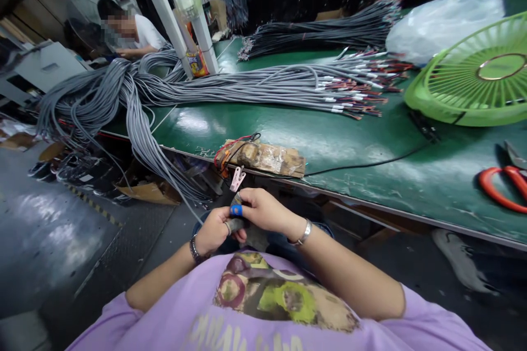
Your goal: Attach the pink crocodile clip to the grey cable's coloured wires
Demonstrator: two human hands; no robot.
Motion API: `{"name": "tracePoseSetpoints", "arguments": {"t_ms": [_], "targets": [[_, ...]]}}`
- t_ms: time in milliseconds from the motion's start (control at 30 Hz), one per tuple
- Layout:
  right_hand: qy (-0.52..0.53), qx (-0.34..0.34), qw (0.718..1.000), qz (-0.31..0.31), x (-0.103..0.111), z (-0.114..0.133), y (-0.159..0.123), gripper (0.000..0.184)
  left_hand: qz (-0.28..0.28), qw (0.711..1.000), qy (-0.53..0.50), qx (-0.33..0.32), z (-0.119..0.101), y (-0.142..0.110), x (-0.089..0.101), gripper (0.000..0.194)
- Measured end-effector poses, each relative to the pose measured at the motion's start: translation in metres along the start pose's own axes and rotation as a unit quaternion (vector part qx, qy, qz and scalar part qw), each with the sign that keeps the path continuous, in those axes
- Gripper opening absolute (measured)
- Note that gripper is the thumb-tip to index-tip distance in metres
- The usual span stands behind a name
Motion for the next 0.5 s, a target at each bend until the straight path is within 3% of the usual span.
{"name": "tracePoseSetpoints", "arguments": {"t_ms": [133, 233, 400, 500], "targets": [[0.105, -0.022, 0.993, -0.049, -0.001, -0.013, -0.007, 0.039, -0.082, 0.993, -0.071, -0.046, -0.003, -0.002, 0.008, 0.034], [0.197, -0.057, 0.976, -0.074, -0.011, -0.023, -0.015, 0.041, -0.111, 0.986, -0.101, -0.073, -0.003, -0.003, 0.009, 0.035], [0.263, -0.085, 0.946, -0.168, -0.025, -0.026, -0.021, 0.029, -0.101, 0.988, -0.093, -0.071, -0.002, -0.001, 0.006, 0.037], [0.270, -0.087, 0.946, -0.154, -0.026, -0.023, -0.018, 0.029, -0.049, 0.996, -0.045, -0.062, -0.004, 0.000, 0.006, 0.036]]}}
Point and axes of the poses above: each hand's wrist, its own y-axis towards the middle knuckle, its own x-axis out of the back of the hand, z = x × y, the point moved 4 cm from there along y, towards the middle knuckle, and after that the axes turned 8 degrees about -y, right-handed, at the moved point
